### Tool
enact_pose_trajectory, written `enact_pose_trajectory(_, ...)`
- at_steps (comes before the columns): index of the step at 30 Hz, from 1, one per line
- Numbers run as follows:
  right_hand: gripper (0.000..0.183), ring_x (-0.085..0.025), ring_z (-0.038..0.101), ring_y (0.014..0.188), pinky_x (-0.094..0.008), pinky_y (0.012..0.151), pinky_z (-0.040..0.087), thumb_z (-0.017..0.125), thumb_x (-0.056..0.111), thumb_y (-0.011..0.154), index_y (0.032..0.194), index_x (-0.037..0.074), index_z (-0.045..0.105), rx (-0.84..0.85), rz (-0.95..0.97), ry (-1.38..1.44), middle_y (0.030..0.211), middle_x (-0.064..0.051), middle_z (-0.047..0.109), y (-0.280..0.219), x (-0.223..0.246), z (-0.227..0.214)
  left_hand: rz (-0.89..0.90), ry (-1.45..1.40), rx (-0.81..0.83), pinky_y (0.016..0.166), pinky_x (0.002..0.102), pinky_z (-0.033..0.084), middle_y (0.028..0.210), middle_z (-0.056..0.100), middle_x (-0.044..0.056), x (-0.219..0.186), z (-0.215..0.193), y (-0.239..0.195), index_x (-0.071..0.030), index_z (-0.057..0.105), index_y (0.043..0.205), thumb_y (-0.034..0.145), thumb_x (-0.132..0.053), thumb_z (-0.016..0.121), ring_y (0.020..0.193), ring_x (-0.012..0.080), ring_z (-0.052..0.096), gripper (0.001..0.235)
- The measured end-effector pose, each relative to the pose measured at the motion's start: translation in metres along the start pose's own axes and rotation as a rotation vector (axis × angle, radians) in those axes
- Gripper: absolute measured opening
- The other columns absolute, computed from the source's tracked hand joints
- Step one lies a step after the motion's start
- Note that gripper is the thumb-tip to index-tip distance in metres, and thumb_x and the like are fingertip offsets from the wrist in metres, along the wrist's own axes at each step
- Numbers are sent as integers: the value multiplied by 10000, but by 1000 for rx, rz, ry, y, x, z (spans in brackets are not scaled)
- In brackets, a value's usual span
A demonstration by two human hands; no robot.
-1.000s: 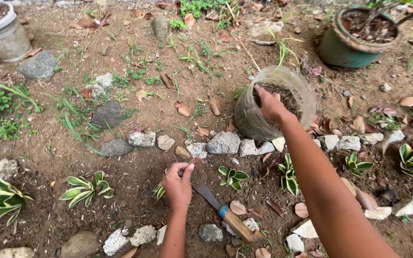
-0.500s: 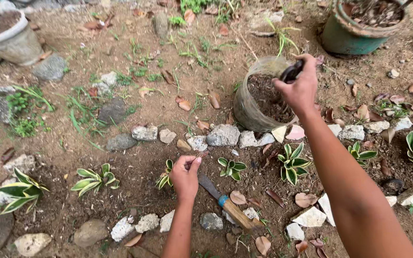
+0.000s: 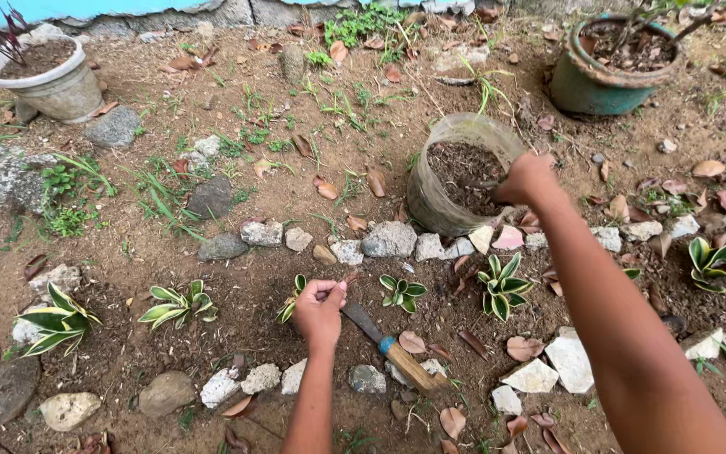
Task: The person uses a small hand hoe to loosen the soil around several small plants in a garden bed. They then use scissors to trim the leaves of the plants and add soil from a nearby container to the base of the plants.
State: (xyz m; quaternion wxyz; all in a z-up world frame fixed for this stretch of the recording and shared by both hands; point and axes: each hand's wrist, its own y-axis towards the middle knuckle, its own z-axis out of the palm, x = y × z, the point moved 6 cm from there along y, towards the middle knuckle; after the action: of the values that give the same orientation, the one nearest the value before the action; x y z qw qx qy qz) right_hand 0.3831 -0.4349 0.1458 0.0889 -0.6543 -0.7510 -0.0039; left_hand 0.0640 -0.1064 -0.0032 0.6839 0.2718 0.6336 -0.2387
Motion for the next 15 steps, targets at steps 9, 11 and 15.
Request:
enact_pose_trajectory(9,429,-165,605,871,-306,757,474,556,490,1007,1043,99,727,-68,27,-650,833,-55,643,-92,40,-45,55,65,24,527,241,487,735,697,16,5,1,7,-12,733,1002,841,-81,778,591,78,596,181)
enact_pose_trajectory(11,577,-174,659,770,-343,752,518,522,602,1007,967,76,756,-28,74,-380,767,-70,659,-108,26,-66,30,2,-11,543,227,482,754,680,6,18,-18,19,-22,742,1068,893,-105,738,604,75,575,193)
enact_pose_trajectory(15,397,-223,720,747,-410,754,545,581,483,977,974,112,720,58,-102,306,766,-94,738,-140,19,-60,-87,-183,-78,563,228,528,827,690,12,39,-48,48,1,729,1045,926,-122,704,658,72,610,173)
